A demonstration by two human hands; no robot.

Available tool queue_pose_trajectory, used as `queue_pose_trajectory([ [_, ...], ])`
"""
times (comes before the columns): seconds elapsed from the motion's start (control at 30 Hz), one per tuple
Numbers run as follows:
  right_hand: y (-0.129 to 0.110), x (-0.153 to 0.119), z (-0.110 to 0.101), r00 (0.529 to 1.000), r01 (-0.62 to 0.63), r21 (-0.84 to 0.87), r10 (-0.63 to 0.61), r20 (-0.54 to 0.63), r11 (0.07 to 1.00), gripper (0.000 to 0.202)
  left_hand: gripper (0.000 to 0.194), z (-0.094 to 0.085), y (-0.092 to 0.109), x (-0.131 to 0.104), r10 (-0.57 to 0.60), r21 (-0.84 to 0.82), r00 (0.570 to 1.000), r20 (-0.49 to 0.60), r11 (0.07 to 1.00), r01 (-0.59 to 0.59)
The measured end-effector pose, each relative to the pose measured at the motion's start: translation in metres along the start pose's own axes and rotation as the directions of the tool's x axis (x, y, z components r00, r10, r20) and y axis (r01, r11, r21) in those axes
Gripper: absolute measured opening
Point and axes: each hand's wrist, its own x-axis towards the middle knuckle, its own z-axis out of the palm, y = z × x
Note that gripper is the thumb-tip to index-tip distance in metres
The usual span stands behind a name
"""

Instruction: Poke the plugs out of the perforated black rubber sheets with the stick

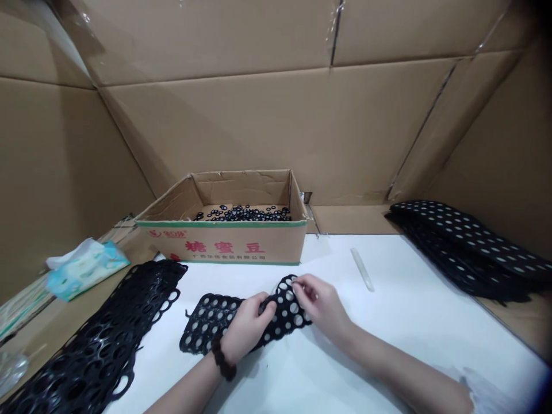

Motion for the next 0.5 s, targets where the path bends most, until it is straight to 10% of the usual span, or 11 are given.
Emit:
queue_pose_trajectory([
  [0.23, -0.005, -0.018, 0.031, 0.982, 0.121, -0.141, -0.098, 0.160, 0.983, 0.029, 0.022, -0.004, 0.003, 0.001, 0.075, -0.251, 0.996, 0.038, 0.966, -0.063],
  [0.5, 0.004, 0.000, 0.016, 0.883, -0.383, 0.351, 0.227, 0.411, 0.854, 0.027, 0.024, -0.011, 0.003, 0.000, 0.159, -0.248, 0.973, 0.165, 0.962, -0.115],
])
